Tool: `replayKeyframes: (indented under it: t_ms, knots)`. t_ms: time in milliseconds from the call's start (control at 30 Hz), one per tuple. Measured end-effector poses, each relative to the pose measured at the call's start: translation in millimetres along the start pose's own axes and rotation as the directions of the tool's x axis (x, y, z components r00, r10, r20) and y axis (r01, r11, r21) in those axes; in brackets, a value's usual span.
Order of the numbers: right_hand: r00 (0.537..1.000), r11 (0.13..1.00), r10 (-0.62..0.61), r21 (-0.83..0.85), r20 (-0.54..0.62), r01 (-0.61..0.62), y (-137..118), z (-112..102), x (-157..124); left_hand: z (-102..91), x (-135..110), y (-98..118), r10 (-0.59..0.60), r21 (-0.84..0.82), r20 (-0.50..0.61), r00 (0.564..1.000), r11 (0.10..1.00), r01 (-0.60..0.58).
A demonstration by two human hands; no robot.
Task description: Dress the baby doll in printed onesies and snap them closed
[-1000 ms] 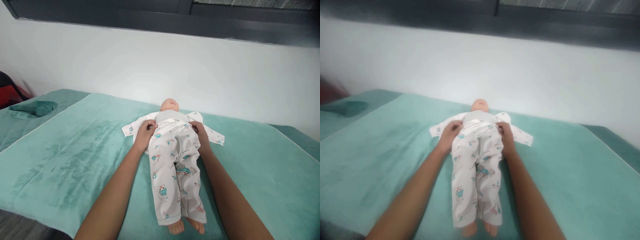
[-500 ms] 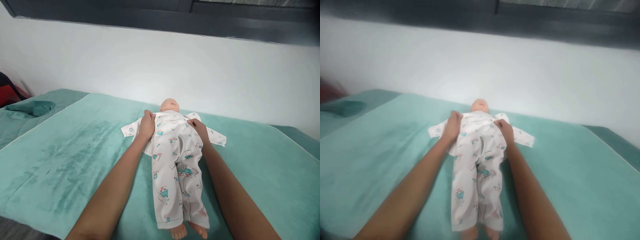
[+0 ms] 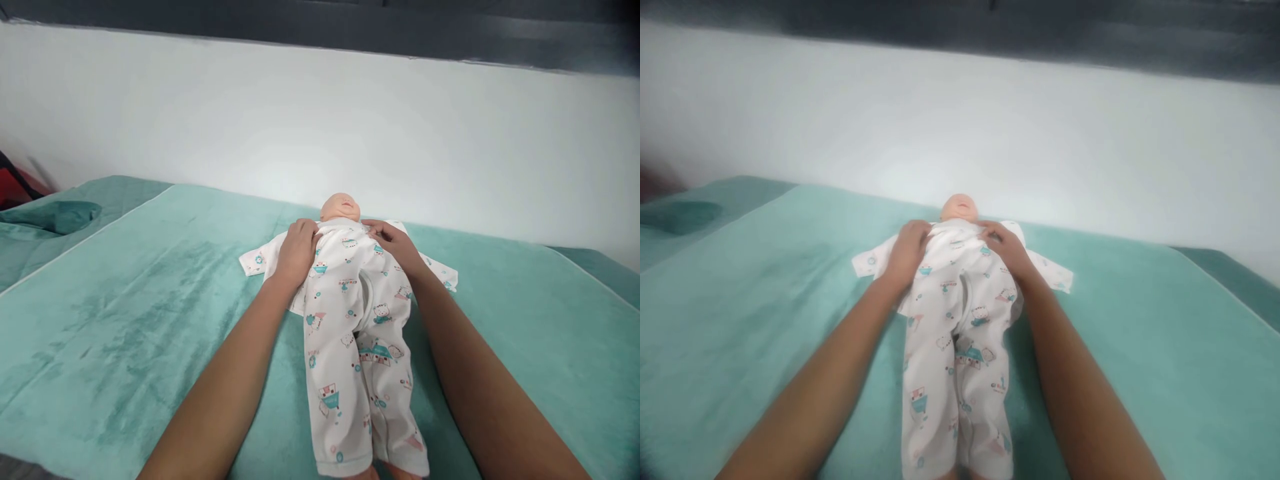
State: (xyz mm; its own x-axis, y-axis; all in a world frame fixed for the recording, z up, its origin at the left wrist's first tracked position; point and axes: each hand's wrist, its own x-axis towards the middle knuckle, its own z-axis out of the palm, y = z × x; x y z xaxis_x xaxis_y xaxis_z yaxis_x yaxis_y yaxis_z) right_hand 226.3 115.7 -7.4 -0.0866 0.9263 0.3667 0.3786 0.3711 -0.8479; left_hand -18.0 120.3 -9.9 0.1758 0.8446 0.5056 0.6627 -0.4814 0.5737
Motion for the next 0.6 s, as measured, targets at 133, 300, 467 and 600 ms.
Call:
replayKeyframes:
  t_ms: [133, 300, 467, 600]
  knots:
    - [0.998, 0.997, 0.058, 0.04, 0.011, -0.059, 2.1, 2.3, 7.7, 3.5, 6.7, -2.7, -0.109, 0.105, 0.055, 0.992, 0.989, 0.103]
    - [0.971, 0.94, 0.076, -0.309, -0.227, -0.146, 8.3, 8.6, 24.2, 5.2, 19.2, -3.6, -0.258, 0.163, 0.036, 0.965, 0.955, 0.249]
    - [0.941, 0.938, 0.099, -0.284, -0.324, -0.196, 8.2, 16.6, 21.7, 9.1, 22.5, -7.8, -0.234, 0.123, 0.015, 0.972, 0.965, 0.231]
    - [0.962, 0.991, 0.05, -0.104, -0.268, -0.081, 12.7, 19.9, 8.1, 8.7, 12.8, -12.0, -0.032, 0.147, 0.047, 0.998, 0.989, 0.025]
